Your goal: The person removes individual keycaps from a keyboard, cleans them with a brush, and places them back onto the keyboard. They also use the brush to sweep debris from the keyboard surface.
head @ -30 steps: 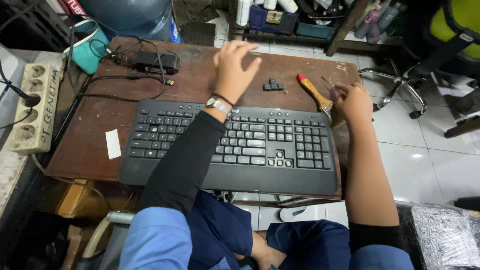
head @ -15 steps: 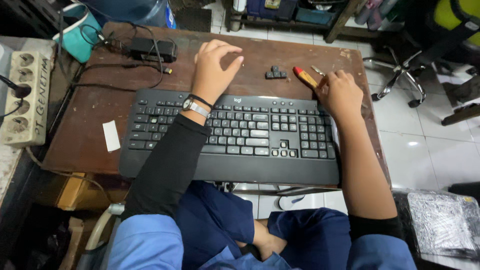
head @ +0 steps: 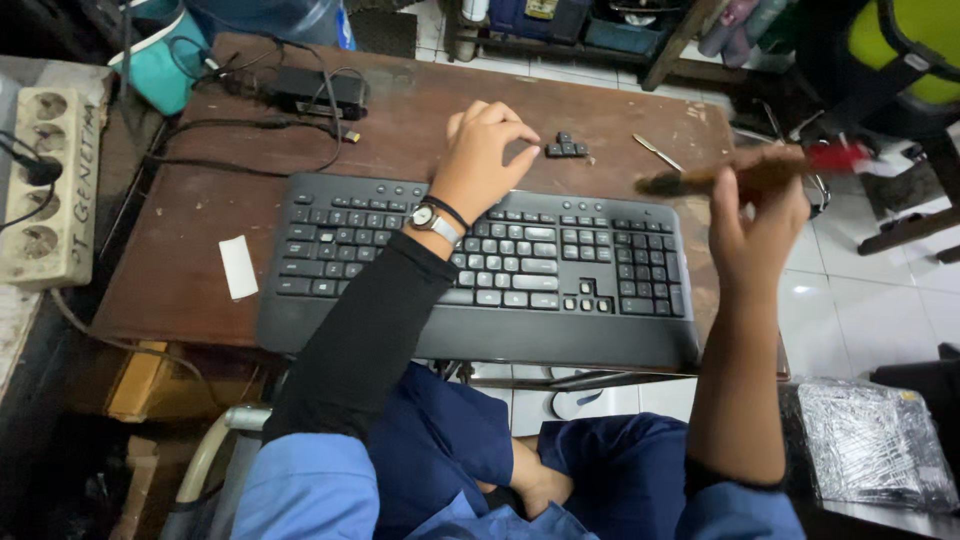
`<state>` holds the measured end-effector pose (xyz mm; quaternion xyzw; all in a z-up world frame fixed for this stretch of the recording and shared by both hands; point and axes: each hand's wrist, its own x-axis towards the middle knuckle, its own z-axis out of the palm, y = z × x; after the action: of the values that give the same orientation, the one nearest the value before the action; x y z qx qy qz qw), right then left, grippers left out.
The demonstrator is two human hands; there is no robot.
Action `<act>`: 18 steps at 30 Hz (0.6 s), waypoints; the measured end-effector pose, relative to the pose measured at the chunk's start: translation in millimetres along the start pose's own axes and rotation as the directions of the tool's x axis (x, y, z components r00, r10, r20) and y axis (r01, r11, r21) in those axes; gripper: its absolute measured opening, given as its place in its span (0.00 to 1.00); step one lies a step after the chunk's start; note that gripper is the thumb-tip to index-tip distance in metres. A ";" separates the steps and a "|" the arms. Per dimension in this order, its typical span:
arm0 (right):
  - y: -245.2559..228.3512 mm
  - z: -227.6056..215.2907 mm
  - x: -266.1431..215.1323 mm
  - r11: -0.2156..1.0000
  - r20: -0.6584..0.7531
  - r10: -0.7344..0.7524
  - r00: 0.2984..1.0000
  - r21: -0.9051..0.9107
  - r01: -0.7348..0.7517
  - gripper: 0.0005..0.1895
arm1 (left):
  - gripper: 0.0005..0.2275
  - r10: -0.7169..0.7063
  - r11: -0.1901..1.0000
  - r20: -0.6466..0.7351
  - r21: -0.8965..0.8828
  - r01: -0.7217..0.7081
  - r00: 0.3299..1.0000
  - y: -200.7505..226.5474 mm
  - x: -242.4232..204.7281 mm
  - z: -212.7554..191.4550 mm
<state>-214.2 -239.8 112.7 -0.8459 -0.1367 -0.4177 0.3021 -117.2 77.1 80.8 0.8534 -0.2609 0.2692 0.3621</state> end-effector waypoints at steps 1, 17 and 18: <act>-22.7 -1.8 -8.6 1.000 0.006 -0.002 1.000 0.002 0.002 0.08 | 0.02 -0.007 1.000 -0.003 0.001 0.007 1.000 -0.9 0.0 0.8; -106.7 -10.1 -65.1 0.944 0.392 0.279 0.877 0.054 -0.324 0.07 | 0.01 -0.026 1.000 -0.023 -0.005 0.026 0.999 -9.5 0.6 2.1; -119.5 -9.5 -65.8 0.909 0.550 0.289 0.784 0.100 -0.405 0.08 | 0.01 -0.026 1.000 -0.017 -0.009 0.026 1.000 -9.3 -0.2 3.1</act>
<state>-318.3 -151.1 112.6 -0.9003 -0.0989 -0.0915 0.4139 -110.6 80.5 74.4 0.8527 -0.2478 0.2707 0.3718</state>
